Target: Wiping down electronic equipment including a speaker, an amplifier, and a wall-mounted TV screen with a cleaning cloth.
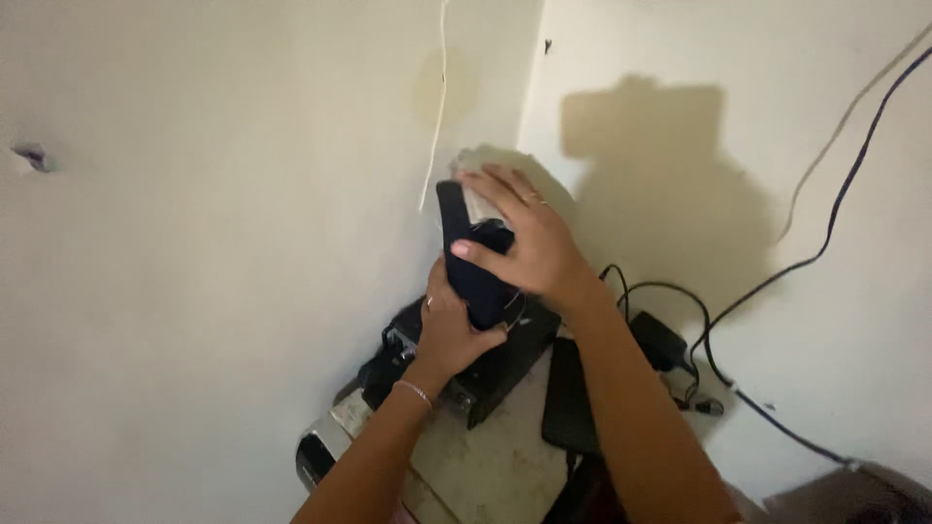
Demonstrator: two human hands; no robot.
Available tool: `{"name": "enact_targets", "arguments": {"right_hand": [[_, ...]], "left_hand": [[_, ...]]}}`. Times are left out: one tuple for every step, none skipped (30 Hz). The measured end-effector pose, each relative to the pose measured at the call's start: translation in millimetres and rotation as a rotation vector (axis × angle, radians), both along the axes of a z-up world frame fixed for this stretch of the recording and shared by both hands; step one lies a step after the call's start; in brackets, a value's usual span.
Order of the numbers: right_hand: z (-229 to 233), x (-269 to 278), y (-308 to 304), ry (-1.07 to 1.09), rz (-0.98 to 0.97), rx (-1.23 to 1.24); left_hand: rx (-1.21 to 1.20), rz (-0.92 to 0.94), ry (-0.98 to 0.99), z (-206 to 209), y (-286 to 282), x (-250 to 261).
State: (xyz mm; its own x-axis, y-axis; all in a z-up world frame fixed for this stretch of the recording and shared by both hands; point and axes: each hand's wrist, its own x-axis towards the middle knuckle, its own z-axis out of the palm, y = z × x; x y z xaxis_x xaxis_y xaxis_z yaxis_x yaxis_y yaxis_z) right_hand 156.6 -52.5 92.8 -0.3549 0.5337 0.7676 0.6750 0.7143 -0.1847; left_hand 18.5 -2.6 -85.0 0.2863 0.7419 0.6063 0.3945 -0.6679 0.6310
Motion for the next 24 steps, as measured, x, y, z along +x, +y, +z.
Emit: {"name": "enact_targets", "arguments": {"right_hand": [[8.4,-0.7,8.1,-0.006,0.006,0.009],[16.6,-2.0,16.4,0.065,-0.025,-0.153],[20.4,-4.1,22.0,0.137,-0.057,-0.328],[9.9,3.7,30.1,0.135,-0.054,-0.330],[1.8,12.8,39.5,0.294,-0.035,-0.452],[-6.1,22.2,48.9,0.453,-0.015,-0.575],[-21.9,32.4,55.1,0.450,-0.012,-0.572],[-37.9,42.7,61.5,0.553,-0.028,-0.571],[-56.6,51.3,67.2,0.659,-0.044,-0.575],[-65.5,47.5,57.5,0.658,-0.039,-0.580],[-72.9,44.7,48.4,0.719,-0.084,-0.537],[-80.2,42.0,39.4,0.779,-0.129,-0.493],[-86.1,40.3,31.2,0.778,-0.126,-0.493],[-92.0,38.7,22.9,0.819,-0.183,-0.453],[-98.9,37.4,13.2,0.860,-0.244,-0.415],[-92.6,32.2,1.1,0.860,-0.244,-0.417],[-83.6,27.6,-7.9,0.924,-0.274,-0.369],[-74.5,23.1,-17.1,0.988,-0.303,-0.319],[-58.8,19.3,-16.8,0.984,-0.296,-0.313],[-43.5,15.5,-16.6,0.939,-0.281,-0.249],[-32.7,9.9,-20.7,0.899,-0.274,-0.197],[-15.5,-2.5,-16.6,0.901,-0.277,-0.202],[0.0,-13.9,-14.1,0.661,-0.180,-0.203],[15.4,-25.2,-11.4,0.421,-0.082,-0.203]], "left_hand": [[0.009,0.006,-0.006,1.3,2.3,0.7],[0.000,0.000,-0.016,2.2,5.0,0.9],[-0.019,-0.008,-0.022,-1.1,3.3,-0.3],[-0.021,-0.004,-0.023,-2.9,0.8,-1.5],[-0.030,-0.005,-0.017,-2.5,0.9,-1.0],[-0.038,-0.006,-0.012,-1.9,0.9,-0.3],[-0.035,-0.003,-0.014,1.0,1.9,0.2],[-0.060,-0.002,0.003,3.6,2.9,0.8],[-0.091,0.001,0.023,4.2,2.0,-0.6],[-0.094,0.007,0.023,4.8,-1.1,-2.0],[-0.103,0.005,0.026,6.5,-2.6,-2.4],[-0.112,0.003,0.029,8.4,-4.0,-2.7],[-0.111,0.006,0.029,8.1,-3.0,-2.8],[-0.105,0.006,0.024,7.8,-2.0,-2.8],[-0.101,0.004,0.021,6.5,-2.3,-2.5],[-0.103,0.004,0.021,1.0,-3.3,-3.1],[-0.080,-0.011,0.017,-1.4,-0.3,-2.9],[-0.058,-0.027,0.014,-3.5,2.8,-2.6],[-0.050,-0.023,0.010,4.5,2.3,-2.5],[-0.078,-0.024,0.016,12.3,1.9,-2.4],[-0.119,-0.029,0.028,15.6,-3.7,-4.5],[-0.124,-0.029,0.030,13.2,-0.9,-3.7],[-0.132,-0.014,0.029,8.9,-0.4,-2.1],[-0.141,0.001,0.029,4.5,-0.1,-0.6]]}}
